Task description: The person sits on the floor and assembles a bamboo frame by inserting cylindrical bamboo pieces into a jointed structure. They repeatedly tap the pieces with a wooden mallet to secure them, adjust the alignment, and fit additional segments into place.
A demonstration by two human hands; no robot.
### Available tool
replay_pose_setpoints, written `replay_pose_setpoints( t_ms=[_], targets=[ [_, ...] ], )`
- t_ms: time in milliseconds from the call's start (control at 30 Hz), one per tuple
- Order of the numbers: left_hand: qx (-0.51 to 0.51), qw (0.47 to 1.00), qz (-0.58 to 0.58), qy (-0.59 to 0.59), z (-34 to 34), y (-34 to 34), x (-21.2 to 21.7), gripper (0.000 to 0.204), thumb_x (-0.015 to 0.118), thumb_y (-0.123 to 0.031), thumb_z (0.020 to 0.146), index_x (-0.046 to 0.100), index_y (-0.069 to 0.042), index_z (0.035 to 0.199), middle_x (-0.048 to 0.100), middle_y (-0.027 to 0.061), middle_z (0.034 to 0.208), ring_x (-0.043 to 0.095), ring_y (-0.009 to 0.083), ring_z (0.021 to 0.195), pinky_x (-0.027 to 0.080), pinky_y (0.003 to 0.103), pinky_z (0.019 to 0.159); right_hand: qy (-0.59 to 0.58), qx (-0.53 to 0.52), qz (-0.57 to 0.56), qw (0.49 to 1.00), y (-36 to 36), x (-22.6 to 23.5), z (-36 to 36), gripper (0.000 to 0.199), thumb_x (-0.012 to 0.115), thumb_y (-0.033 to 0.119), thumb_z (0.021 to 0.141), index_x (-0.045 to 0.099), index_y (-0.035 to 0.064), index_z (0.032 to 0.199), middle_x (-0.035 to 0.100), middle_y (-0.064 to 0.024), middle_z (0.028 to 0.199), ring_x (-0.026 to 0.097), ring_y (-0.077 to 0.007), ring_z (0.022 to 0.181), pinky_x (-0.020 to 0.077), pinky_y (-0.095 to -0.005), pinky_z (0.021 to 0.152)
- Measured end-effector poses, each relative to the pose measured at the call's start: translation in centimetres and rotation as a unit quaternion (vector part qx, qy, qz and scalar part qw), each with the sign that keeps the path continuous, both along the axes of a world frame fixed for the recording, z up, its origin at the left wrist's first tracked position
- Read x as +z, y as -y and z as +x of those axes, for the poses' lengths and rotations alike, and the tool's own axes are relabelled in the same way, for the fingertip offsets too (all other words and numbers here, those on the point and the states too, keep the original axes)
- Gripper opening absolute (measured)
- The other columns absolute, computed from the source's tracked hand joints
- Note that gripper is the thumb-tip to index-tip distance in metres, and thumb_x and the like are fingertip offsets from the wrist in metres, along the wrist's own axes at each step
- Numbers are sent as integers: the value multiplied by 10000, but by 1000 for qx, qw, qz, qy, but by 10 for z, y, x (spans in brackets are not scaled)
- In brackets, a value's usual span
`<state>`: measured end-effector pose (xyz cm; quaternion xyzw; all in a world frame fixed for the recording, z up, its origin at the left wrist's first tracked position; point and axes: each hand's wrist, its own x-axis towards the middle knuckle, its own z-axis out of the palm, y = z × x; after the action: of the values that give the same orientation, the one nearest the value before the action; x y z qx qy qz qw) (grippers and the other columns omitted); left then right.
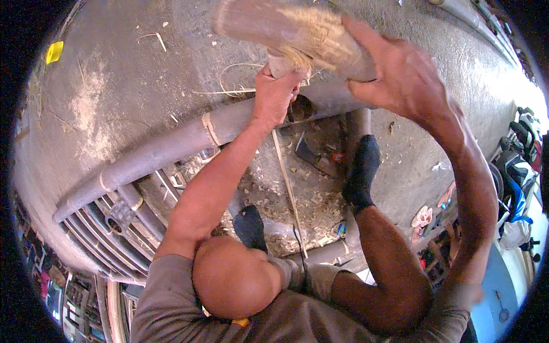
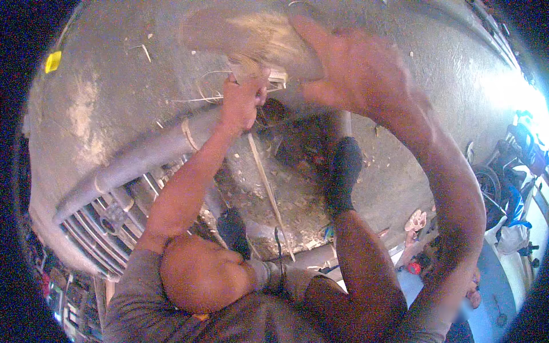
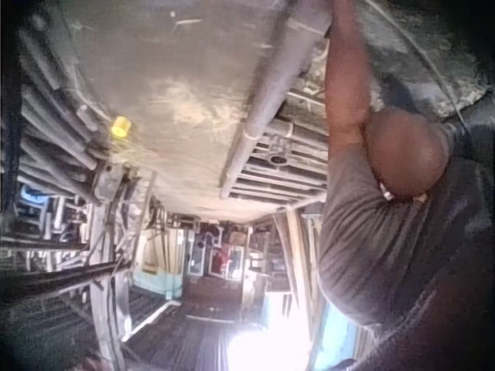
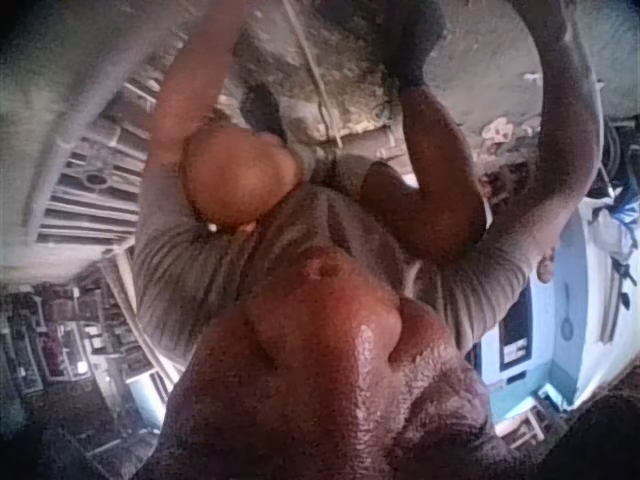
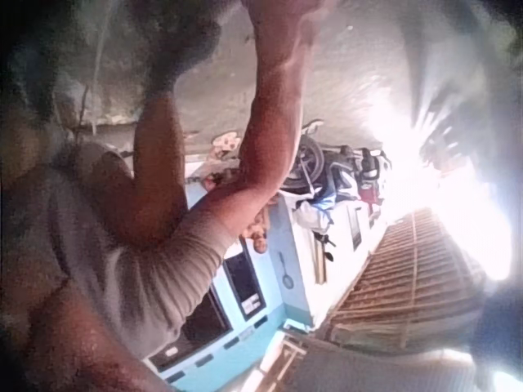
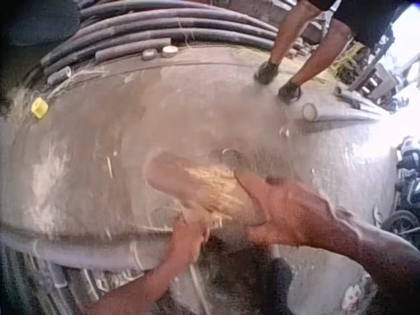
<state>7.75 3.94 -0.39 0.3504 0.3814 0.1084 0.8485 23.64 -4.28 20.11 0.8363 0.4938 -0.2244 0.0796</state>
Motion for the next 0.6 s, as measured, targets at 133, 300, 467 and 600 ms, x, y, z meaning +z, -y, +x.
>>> replay_pose_setpoints(
  t_ms=[133, 300, 467, 600],
  targets=[
    [-7, 1000, -13, -4, -5, 1, 1, 232, 833, -186, 871, 642, -76, 942, 604, -31, 722, 494, 36, 545, 381, 226, 460, -27, -111, 143, 983, -2, 5, 3, 702, 794, 332, 801, 542, 72, 1401, 735, -234, 1084, 725, -425, 963, 568, -489, 879],
    [0, 987, 119, 108, -15, 7, -39, 223, 823, -174, 881, 671, -68, 1004, 649, -29, 799, 538, 38, 622, 424, 231, 518, -25, -37, 25, 999, -1, 2, -32, 712, 815, 338, 771, 551, 74, 1377, 741, -222, 1099, 737, -393, 977, 585, -468, 856],
    [-46, 994, 93, -14, -28, 11, 14, 254, 821, -150, 877, 689, -48, 1068, 688, -26, 888, 604, 61, 755, 501, 262, 656, -108, -188, 239, 946, 19, 10, -36, 579, 818, 173, 794, 596, 54, 1315, 739, -189, 1146, 729, -278, 1007, 578, -441, 903],
    [-54, 966, 241, 73, -30, 22, 3, 271, 848, -173, 846, 697, -50, 1034, 684, -35, 924, 624, 79, 851, 522, 279, 788, -42, -76, 25, 996, 47, 12, -62, 888, 800, 307, 763, 408, 53, 1517, 684, -290, 1185, 685, -460, 1076, 553, -489, 925]
  ],
)
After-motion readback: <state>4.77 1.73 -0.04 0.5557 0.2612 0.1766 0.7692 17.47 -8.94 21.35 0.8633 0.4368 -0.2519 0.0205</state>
